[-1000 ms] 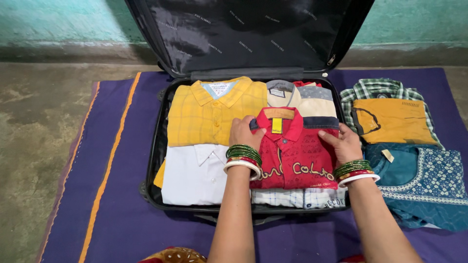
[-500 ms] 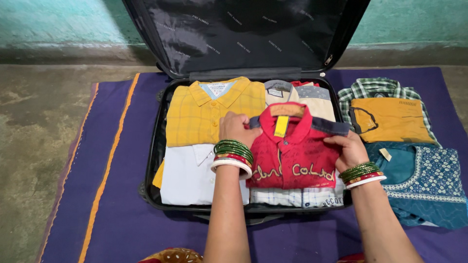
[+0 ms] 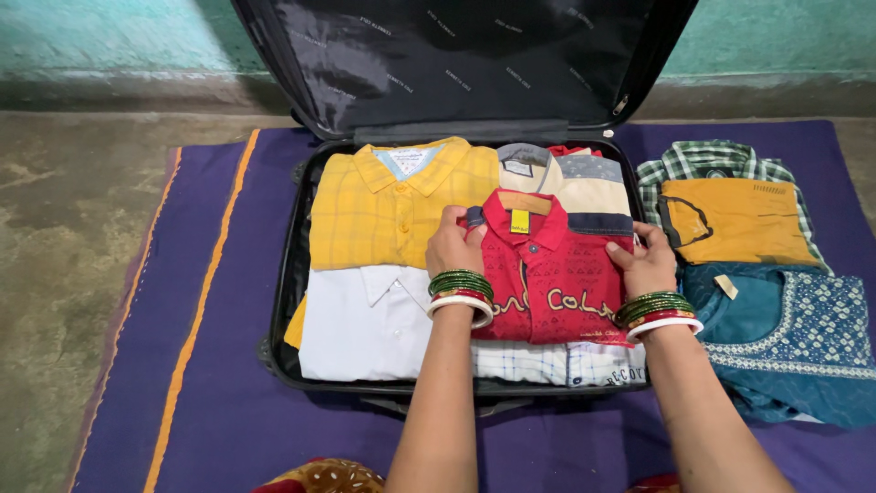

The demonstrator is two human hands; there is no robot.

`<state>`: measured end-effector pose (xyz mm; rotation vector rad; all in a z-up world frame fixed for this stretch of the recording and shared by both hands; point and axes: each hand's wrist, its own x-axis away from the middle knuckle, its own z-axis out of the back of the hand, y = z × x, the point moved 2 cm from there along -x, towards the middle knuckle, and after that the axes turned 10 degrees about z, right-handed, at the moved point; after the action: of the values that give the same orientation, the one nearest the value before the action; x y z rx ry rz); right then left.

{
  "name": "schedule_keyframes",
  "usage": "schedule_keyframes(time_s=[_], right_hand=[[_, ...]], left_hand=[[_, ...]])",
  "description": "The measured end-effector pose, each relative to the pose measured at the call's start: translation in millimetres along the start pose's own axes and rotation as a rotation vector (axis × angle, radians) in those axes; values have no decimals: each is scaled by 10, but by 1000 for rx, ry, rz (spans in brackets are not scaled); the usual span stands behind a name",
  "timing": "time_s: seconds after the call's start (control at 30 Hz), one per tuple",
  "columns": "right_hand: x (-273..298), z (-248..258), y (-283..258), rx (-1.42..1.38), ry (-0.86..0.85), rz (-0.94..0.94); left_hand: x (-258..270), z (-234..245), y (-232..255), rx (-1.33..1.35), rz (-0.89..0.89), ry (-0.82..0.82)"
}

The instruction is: The person packs clothes into a suitcase, folding and arranging shirts inside the open luggage by hand.

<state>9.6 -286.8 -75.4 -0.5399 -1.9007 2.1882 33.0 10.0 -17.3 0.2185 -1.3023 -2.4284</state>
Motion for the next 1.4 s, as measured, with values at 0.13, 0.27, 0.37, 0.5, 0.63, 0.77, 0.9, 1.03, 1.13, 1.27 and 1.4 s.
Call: schedule_keyframes(time_s=[0.13, 0.27, 0.37, 0.5, 0.63, 0.77, 0.9, 1.03, 1.13, 1.27, 1.4], right_hand=[[1, -14, 56, -42, 20, -3], [31, 45, 110, -97, 65, -82], [108, 47, 77, -184, 95, -171], [217, 63, 9, -365, 25, -332], [321, 113, -104, -355, -87, -349], [384, 127, -163, -159, -246, -332], [351, 188, 5, -112, -284, -262], [323, 248, 214, -55, -211, -206], [352, 286, 210, -106, -172, -229], [440, 145, 27, -28, -214, -196], [562, 32, -161, 460, -210, 52]], left_hand=[[-73, -59, -122, 87, 19, -52], [-153, -100, -336, 216, 28, -75], [-172, -17, -431, 165, 68, -189], [-68, 100, -472, 30, 261, -615], [102, 136, -513, 63, 362, -848], [223, 237, -487, 34, 124, -630], [450, 308, -319, -146, 1, -276], [634, 376, -269, -248, 118, -163], [628, 373, -255, -291, 114, -154], [637, 340, -227, -264, 39, -83], [672, 342, -201, -296, 92, -106]])
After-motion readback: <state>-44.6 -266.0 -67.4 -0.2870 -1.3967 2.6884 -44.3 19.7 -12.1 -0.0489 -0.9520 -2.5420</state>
